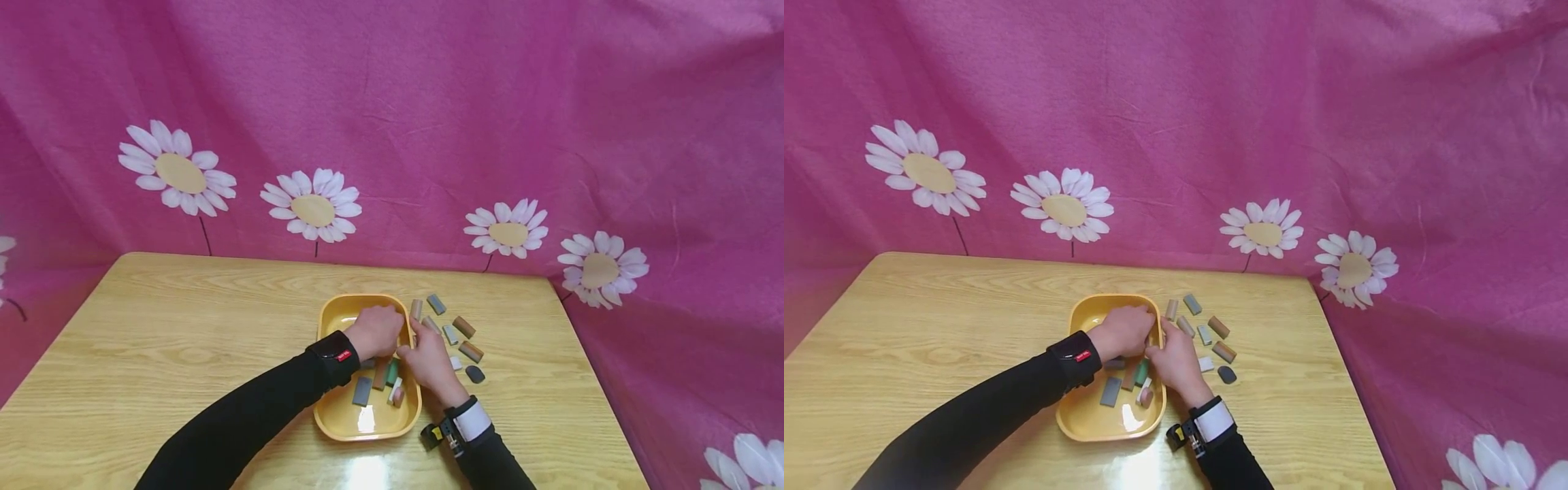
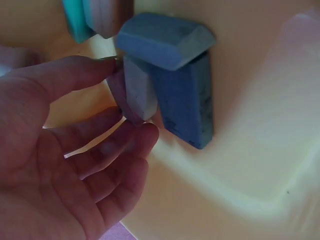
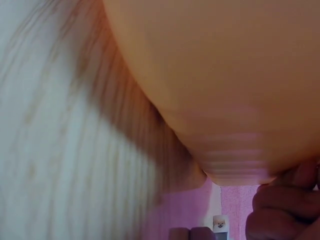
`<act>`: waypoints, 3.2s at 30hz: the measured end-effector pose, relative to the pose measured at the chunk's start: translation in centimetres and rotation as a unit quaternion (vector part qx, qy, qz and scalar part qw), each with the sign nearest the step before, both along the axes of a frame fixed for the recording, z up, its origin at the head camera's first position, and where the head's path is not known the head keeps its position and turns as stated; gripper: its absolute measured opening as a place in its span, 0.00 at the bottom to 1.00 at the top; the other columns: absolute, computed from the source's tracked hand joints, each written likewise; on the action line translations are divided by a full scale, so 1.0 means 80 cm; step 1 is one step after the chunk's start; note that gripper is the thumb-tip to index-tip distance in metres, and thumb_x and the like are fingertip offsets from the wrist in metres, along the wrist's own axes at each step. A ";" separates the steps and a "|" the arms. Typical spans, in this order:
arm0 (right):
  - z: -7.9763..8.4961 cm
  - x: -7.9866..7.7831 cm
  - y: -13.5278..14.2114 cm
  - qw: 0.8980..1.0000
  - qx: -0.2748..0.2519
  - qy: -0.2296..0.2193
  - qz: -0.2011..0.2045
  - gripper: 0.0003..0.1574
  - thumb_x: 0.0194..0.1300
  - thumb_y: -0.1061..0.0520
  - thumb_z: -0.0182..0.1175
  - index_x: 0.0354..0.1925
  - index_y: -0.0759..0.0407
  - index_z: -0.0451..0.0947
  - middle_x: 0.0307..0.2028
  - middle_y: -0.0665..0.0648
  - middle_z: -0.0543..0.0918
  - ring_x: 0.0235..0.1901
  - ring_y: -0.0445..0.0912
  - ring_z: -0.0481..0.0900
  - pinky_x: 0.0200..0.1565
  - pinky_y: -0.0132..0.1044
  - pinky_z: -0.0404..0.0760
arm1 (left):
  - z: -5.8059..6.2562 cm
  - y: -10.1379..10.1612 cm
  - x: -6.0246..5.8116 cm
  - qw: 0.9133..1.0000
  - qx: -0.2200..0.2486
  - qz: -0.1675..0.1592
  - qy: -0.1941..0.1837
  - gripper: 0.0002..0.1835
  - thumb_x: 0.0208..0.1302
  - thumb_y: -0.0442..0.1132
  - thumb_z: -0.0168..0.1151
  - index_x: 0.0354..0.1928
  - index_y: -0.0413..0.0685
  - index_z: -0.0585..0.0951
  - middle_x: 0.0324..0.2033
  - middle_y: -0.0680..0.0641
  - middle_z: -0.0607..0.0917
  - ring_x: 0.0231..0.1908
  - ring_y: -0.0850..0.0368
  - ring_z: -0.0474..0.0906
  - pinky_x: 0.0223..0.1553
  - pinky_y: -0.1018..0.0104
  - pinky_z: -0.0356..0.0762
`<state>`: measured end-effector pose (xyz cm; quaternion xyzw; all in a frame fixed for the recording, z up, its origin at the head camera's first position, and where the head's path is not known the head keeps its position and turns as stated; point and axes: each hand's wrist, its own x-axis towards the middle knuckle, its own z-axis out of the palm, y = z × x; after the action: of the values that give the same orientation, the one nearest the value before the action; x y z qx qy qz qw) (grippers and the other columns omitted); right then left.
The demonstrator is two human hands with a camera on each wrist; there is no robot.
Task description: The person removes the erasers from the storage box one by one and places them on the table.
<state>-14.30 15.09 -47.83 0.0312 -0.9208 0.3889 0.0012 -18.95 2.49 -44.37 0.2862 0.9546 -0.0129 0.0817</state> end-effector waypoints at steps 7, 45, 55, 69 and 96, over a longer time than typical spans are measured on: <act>0.003 0.001 0.000 1.000 -0.003 -0.009 0.003 0.42 0.49 0.58 0.58 0.64 0.64 0.63 0.46 0.59 0.78 0.35 0.46 0.73 0.34 0.35 0.72 | 0.010 -0.005 0.001 0.999 0.041 0.009 -0.002 0.16 0.47 0.48 0.64 0.37 0.49 0.81 0.34 0.49 0.77 0.31 0.54 0.74 0.28 0.60 0.73; 0.002 0.002 -0.005 1.000 -0.023 -0.011 -0.005 0.38 0.49 0.60 0.57 0.62 0.58 0.67 0.40 0.58 0.76 0.31 0.44 0.75 0.30 0.33 0.76 | 0.012 -0.210 -0.040 0.982 0.109 0.153 -0.013 0.18 0.45 0.39 0.60 0.41 0.41 0.75 0.38 0.42 0.74 0.39 0.44 0.71 0.37 0.51 0.71; 0.004 0.002 -0.004 1.000 -0.018 -0.004 -0.004 0.39 0.48 0.60 0.57 0.62 0.59 0.67 0.41 0.58 0.77 0.32 0.45 0.74 0.33 0.34 0.75 | 0.060 -0.137 -0.024 0.986 0.159 0.039 -0.010 0.17 0.50 0.40 0.60 0.45 0.46 0.77 0.41 0.47 0.77 0.39 0.54 0.72 0.41 0.61 0.70; 0.002 0.002 -0.003 1.000 -0.023 -0.018 0.004 0.40 0.49 0.59 0.57 0.64 0.59 0.64 0.33 0.55 0.78 0.23 0.43 0.73 0.22 0.35 0.73 | 0.039 -0.043 0.010 0.993 0.027 -0.085 -0.073 0.22 0.47 0.50 0.64 0.48 0.57 0.79 0.44 0.54 0.75 0.41 0.57 0.70 0.38 0.64 0.69; 0.001 0.005 -0.002 1.000 -0.003 0.014 0.002 0.36 0.49 0.58 0.56 0.60 0.55 0.69 0.31 0.53 0.78 0.31 0.46 0.72 0.34 0.37 0.72 | 0.013 -0.013 0.015 0.975 0.019 -0.091 -0.203 0.06 0.45 0.37 0.65 0.24 0.54 0.77 0.25 0.54 0.75 0.24 0.60 0.72 0.23 0.69 0.69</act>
<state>-13.89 14.96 -47.73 0.0388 -0.9192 0.3916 0.0137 -17.75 1.43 -43.31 0.3705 0.8879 0.0565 0.2668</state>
